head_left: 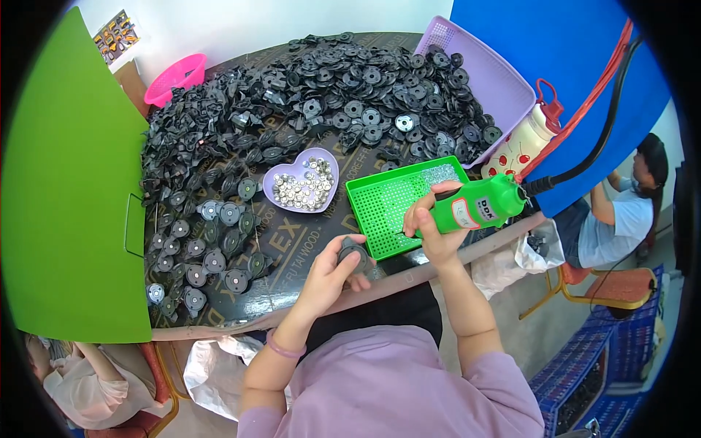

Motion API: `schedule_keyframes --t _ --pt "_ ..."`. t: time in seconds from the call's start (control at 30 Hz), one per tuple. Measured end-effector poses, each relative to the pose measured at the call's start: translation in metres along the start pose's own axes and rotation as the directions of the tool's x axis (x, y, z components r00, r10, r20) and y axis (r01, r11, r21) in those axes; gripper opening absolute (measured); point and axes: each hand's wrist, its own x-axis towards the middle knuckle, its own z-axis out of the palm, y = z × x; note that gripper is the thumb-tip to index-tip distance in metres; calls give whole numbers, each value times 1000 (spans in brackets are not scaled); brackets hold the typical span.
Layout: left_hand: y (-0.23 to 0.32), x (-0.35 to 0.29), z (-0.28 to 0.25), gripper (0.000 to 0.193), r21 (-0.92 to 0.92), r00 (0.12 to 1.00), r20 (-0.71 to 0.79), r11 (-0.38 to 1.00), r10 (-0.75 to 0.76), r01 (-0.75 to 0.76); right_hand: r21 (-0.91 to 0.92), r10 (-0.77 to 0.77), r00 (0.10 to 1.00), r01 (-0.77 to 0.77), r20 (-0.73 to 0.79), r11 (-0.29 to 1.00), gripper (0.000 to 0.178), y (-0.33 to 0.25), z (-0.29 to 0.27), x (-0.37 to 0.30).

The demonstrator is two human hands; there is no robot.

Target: Assembling small plastic components using an electric screwdriver and screws.

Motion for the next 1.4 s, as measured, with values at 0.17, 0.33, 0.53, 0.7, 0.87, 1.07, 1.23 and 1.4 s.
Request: schedule_keyframes --t 0.17,0.33,0.53,0.7,0.87,1.07,1.23,1.4 --pt "-12 8 -3 29 -18 998 -37 998 -57 57 -24 21 1000 -21 11 1000 34 5 -1 -2" --pt "-13 7 1 26 64 995 -90 997 -47 53 -28 44 998 -43 33 999 34 7 -2 -5" --pt "-16 7 1 24 153 992 -126 988 7 12 -47 35 999 -35 11 998 35 0 2 1" --pt "-15 6 2 24 191 992 -129 981 7 18 280 -159 986 166 -48 945 35 -25 19 9" --pt "-14 7 1 23 238 991 -132 971 26 7 268 -143 988 123 54 955 36 -24 43 1" --pt "-14 7 1 24 197 988 -154 980 34 -3 257 -102 988 69 117 964 38 -19 50 -3" --pt "-14 7 0 24 224 986 -160 974 47 -10 241 -102 983 63 151 968 38 -19 52 -3" --pt "-11 7 3 24 289 984 -170 957 50 2 277 -116 984 76 132 958 37 -18 53 -5"
